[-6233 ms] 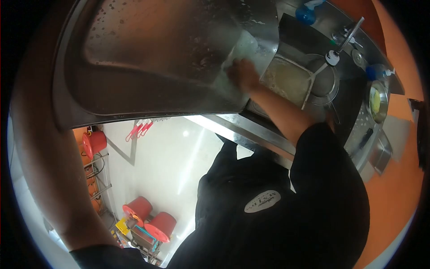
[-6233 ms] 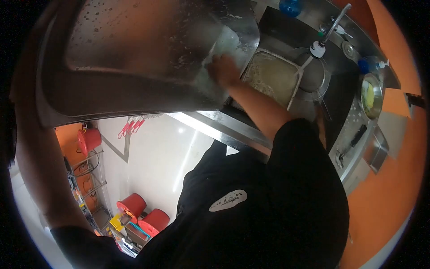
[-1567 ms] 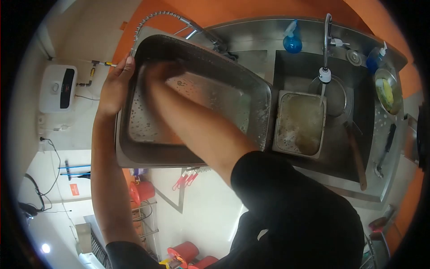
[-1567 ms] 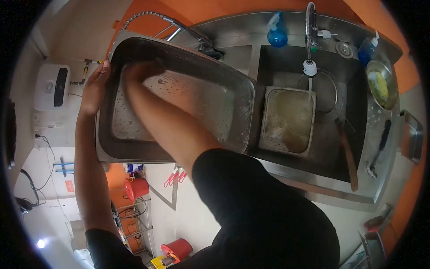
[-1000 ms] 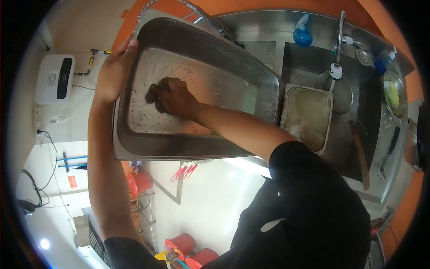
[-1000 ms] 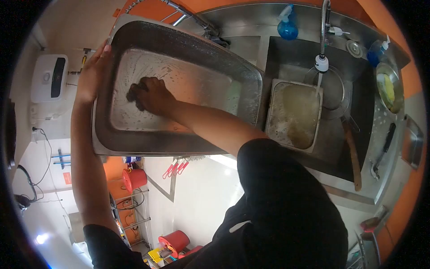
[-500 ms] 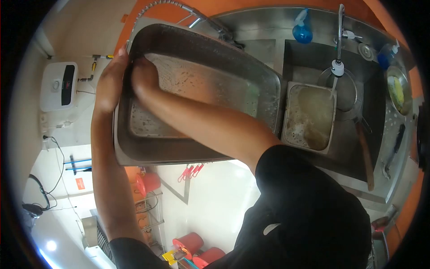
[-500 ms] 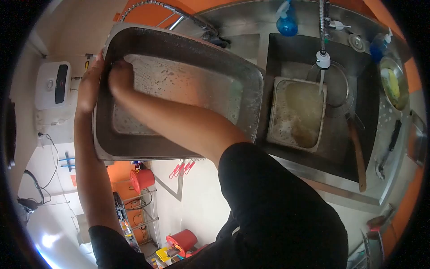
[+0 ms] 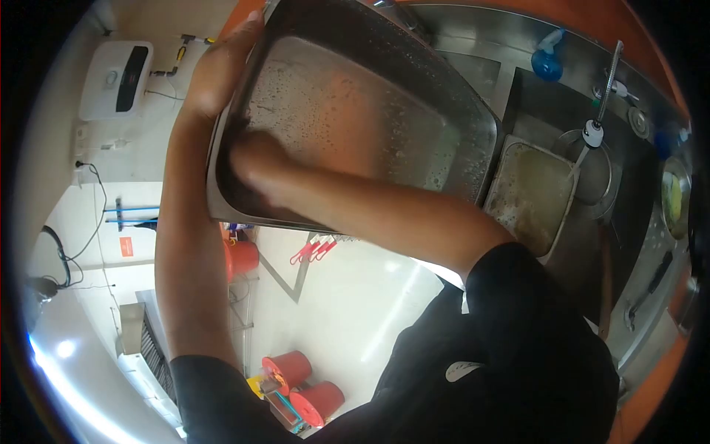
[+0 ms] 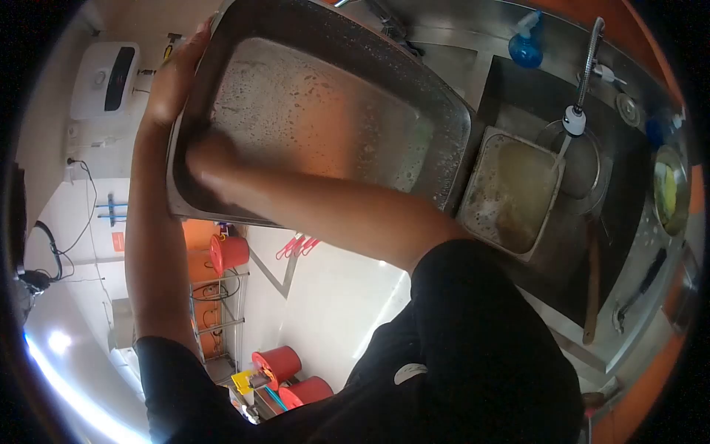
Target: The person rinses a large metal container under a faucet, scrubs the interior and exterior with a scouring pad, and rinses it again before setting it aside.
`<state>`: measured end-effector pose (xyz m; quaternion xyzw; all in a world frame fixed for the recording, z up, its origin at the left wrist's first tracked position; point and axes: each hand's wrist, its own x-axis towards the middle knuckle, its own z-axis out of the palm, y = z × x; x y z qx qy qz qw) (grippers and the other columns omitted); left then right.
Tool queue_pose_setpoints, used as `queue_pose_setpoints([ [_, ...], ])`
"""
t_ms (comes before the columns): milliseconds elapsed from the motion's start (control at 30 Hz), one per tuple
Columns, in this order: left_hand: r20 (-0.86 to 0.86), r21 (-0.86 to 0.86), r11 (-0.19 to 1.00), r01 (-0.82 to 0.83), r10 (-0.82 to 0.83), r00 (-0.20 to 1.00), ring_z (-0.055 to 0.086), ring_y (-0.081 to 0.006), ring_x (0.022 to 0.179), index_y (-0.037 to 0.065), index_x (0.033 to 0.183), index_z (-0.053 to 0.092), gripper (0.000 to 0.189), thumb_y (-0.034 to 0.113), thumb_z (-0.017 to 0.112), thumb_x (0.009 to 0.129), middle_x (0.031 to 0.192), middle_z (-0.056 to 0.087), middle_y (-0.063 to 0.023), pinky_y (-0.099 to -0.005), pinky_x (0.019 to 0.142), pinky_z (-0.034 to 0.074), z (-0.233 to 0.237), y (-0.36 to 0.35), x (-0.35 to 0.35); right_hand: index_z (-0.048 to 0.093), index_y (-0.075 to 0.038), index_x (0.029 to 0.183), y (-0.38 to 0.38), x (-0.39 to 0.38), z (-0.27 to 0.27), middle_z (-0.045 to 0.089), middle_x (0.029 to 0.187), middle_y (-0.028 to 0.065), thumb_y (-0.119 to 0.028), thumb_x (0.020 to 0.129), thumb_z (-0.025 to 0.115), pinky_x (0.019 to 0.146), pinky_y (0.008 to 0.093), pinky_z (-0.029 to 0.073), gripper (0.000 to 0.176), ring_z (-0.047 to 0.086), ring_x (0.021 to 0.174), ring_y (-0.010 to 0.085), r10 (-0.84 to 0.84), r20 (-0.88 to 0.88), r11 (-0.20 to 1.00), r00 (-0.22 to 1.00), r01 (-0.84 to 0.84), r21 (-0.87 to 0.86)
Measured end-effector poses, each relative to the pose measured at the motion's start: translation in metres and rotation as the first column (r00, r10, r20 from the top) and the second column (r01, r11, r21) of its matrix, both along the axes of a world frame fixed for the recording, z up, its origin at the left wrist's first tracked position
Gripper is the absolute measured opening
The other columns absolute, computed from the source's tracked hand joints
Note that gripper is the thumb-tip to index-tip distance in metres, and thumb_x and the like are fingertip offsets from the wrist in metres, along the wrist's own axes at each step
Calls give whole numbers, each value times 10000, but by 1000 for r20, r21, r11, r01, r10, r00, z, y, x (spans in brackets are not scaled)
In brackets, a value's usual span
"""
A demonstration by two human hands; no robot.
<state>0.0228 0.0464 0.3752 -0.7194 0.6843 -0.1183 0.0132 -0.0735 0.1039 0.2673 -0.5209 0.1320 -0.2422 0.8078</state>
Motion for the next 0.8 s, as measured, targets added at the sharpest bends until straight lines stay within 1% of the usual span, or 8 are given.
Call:
queue_pose_setpoints([
  [100, -212, -43, 971, -237, 223, 951, 407, -213, 1339, 75, 1406, 429, 459, 308, 377, 1014, 1422, 468, -116, -282, 1080, 297, -4, 4, -44, 613, 69, 1029, 12, 25, -24, 602, 1089, 292, -175, 937, 390, 943, 456, 431, 343, 573, 1072, 411, 38, 40, 607, 998, 8, -795],
  [233, -225, -53, 995, -86, 72, 972, 422, -196, 1324, 75, 1403, 437, 501, 381, 376, 1011, 1411, 482, -110, -274, 1074, 298, -3, 13, -21, 598, 61, 1004, 31, 7, -44, 612, 990, 287, -155, 931, 424, 881, 477, 463, 286, 594, 962, 431, 54, 18, 714, 998, -26, -700],
  [300, -392, -1, 958, -285, 262, 882, 430, -187, 1313, 74, 1404, 439, 500, 377, 375, 1012, 1414, 482, -99, -265, 1075, 288, -3, 11, -48, 575, 35, 1011, 19, -8, -41, 607, 939, 268, -161, 916, 482, 793, 467, 485, 236, 604, 890, 399, 116, 129, 323, 985, 85, -943],
  [333, -390, -6, 957, -288, 263, 882, 430, -187, 1313, 74, 1404, 439, 500, 377, 375, 1012, 1414, 482, -99, -265, 1075, 288, -4, 8, -50, 575, 35, 1011, 22, -24, -28, 607, 939, 268, -161, 916, 482, 793, 467, 485, 236, 604, 890, 399, 120, 132, 320, 984, 88, -944],
  [400, -357, -55, 936, -347, 306, 883, 433, -179, 1309, 61, 1396, 449, 466, 318, 391, 1011, 1412, 483, -97, -264, 1081, 281, -4, 7, -49, 572, 9, 1020, 45, -63, 0, 595, 915, 226, -166, 889, 555, 734, 444, 482, 219, 597, 856, 361, -255, 255, 854, 933, 341, -394],
  [633, -691, -153, 828, -539, 301, 657, 542, -180, 1153, -40, 1256, 554, 504, 380, 430, 1007, 1219, 621, -126, -286, 1003, 379, -25, 19, 46, 589, -55, 877, 66, -116, -154, 566, 900, 175, -124, 889, 562, 700, 465, 472, 75, 569, 785, 345, -422, 190, 690, 886, 450, -567],
  [700, -328, -62, 948, -313, 277, 903, 525, -199, 1190, -34, 1265, 548, 499, 371, 416, 1007, 1269, 593, -137, -297, 1023, 368, -5, 19, -35, 596, -21, 949, 58, -151, -254, 610, 866, 196, -117, 858, 548, 758, 479, 478, 141, 586, 832, 350, -357, 2, 636, 934, 244, -732],
  [800, -196, -59, 974, -220, 205, 959, 540, -246, 1182, -27, 1233, 577, 484, 366, 404, 1009, 1255, 596, -166, -316, 1010, 385, -3, 21, -35, 599, -5, 889, 50, -183, -300, 607, 858, 185, -82, 832, 546, 771, 479, 478, 109, 586, 812, 355, -137, -481, 968, 866, 15, -249],
])
